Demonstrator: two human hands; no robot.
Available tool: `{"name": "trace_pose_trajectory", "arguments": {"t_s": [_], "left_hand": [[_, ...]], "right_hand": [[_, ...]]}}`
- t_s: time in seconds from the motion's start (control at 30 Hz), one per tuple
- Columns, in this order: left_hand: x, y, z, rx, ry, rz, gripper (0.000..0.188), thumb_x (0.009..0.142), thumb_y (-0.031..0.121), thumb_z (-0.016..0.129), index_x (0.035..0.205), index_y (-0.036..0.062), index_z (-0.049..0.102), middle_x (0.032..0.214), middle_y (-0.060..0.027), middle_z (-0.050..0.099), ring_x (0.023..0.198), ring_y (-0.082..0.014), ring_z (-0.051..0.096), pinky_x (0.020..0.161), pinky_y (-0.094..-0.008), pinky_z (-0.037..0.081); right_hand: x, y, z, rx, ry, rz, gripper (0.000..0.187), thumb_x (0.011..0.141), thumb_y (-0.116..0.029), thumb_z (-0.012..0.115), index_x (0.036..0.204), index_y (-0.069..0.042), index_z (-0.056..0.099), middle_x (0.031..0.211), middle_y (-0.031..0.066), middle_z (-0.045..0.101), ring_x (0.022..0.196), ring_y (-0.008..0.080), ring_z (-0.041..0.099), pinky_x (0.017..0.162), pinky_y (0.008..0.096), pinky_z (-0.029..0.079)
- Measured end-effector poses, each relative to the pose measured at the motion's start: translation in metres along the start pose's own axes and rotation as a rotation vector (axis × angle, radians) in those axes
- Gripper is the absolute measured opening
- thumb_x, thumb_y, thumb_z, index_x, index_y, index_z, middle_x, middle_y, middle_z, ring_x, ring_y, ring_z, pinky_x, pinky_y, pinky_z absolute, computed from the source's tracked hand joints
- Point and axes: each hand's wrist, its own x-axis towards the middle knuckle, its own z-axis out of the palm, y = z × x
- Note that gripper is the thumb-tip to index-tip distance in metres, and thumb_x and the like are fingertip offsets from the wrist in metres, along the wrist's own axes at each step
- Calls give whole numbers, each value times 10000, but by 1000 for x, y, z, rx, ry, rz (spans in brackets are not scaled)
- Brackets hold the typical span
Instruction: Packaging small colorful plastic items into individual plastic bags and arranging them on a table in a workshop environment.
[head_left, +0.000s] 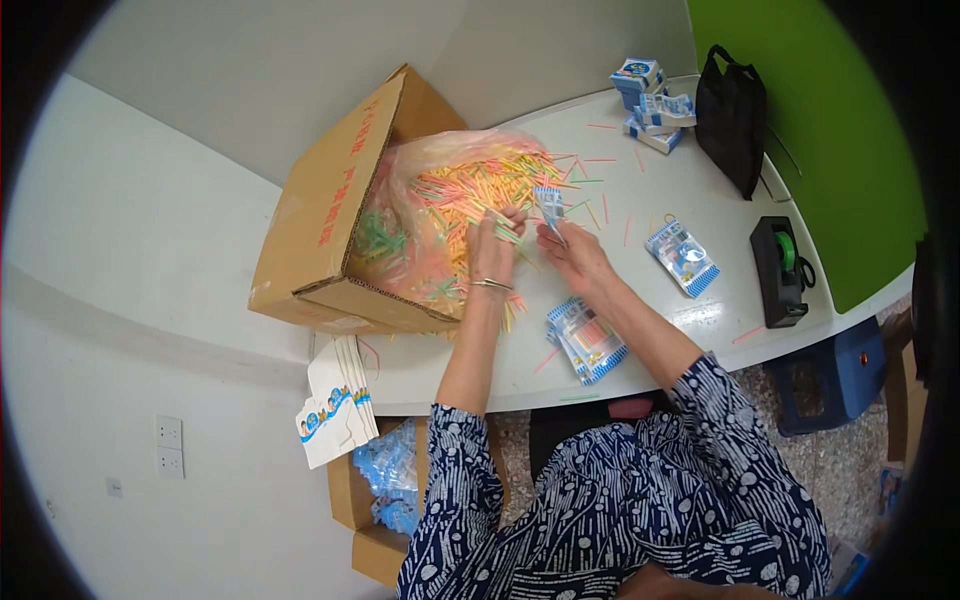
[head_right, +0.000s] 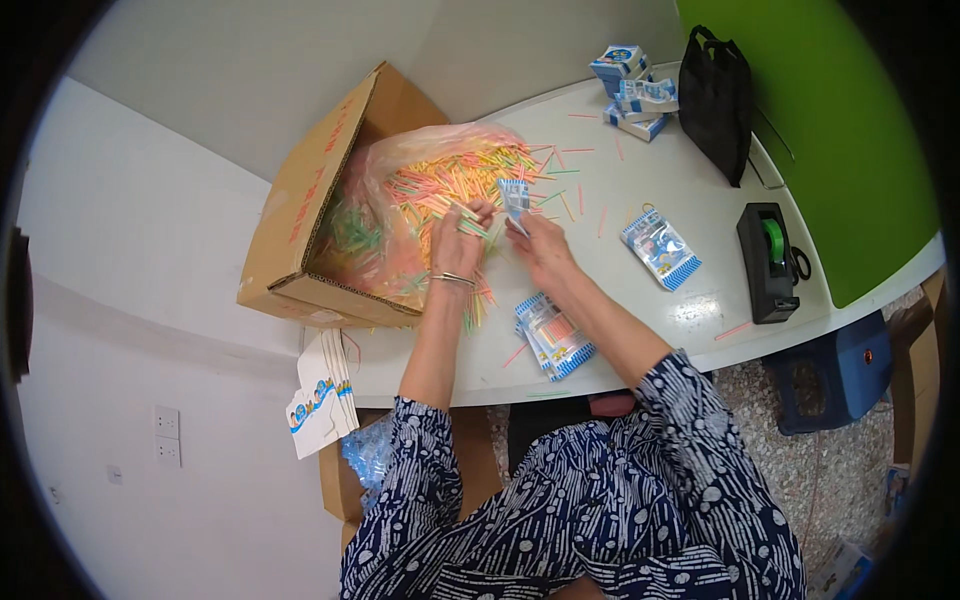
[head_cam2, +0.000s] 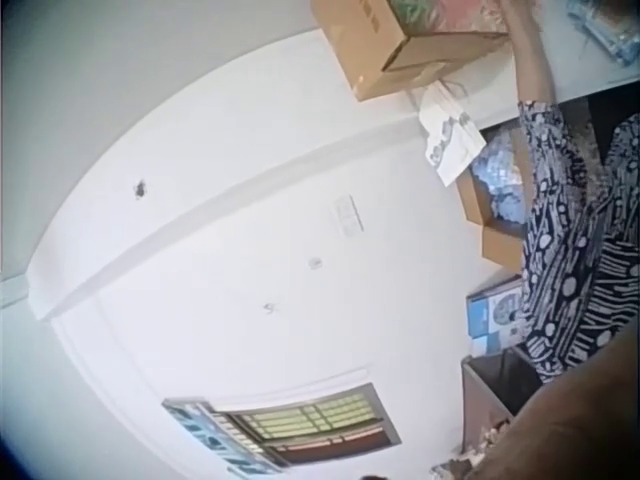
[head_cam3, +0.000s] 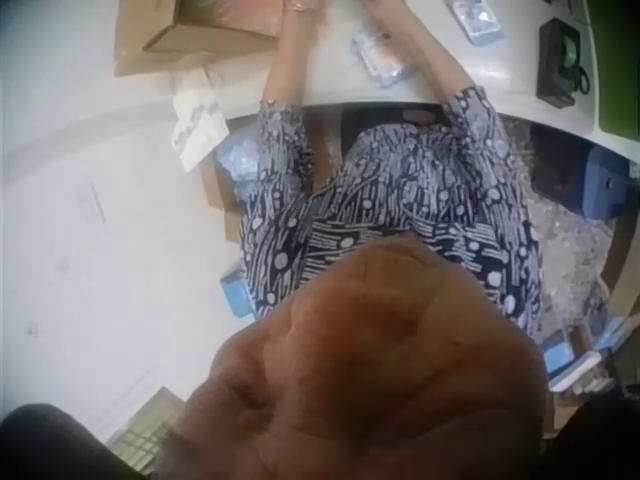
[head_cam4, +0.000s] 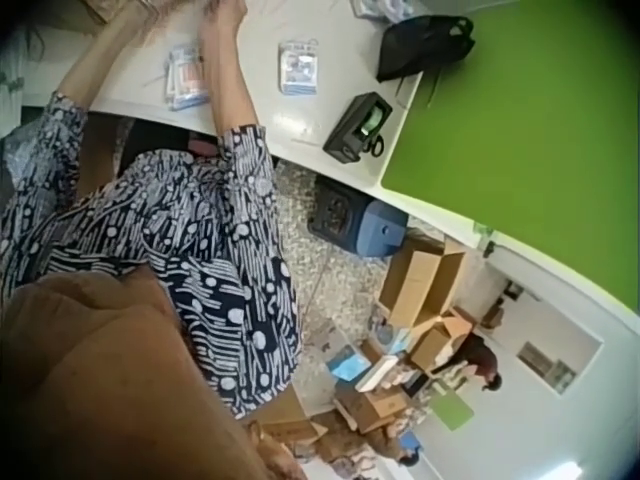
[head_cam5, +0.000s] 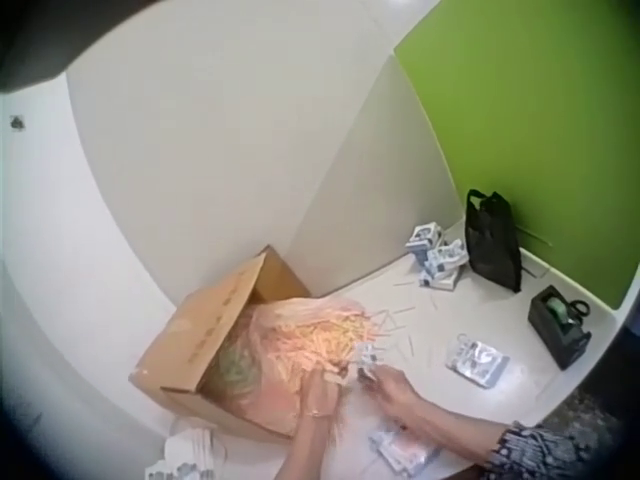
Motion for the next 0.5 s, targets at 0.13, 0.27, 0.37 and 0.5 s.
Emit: {"name": "trace_pose_trajectory", "arguments": {"t_s": [0.13,0.27,0.37,0.5], "left_hand": [[-18,-24,15,5,58,77,171,927,152,486,965,-12,512,953,-146,607,887,-219,600,751,-318,505],[-21,-25,9,30,164,152,193,925,172,530,1011,3,500,939,-107,591,845,-166,583,711,-279,501],[-21,-23,-1,30,198,180,210,927,186,527,1026,5,492,918,-85,578,825,-147,571,685,-277,491],[-20,-23,15,67,265,165,286,951,230,473,1060,-34,499,976,-93,594,821,-153,576,743,-276,480]], "right_hand": [[31,28,25,451,13,90,219,948,-162,473,1066,8,542,1028,123,615,976,206,573,893,356,471],[30,36,42,502,44,68,205,953,-128,446,1054,25,537,1009,143,615,962,242,580,899,376,477],[23,37,56,486,19,57,186,955,-142,447,958,12,550,932,119,596,833,218,577,782,350,492],[37,35,41,466,33,56,160,946,-134,470,955,1,556,914,105,593,821,209,578,765,341,489]]}}
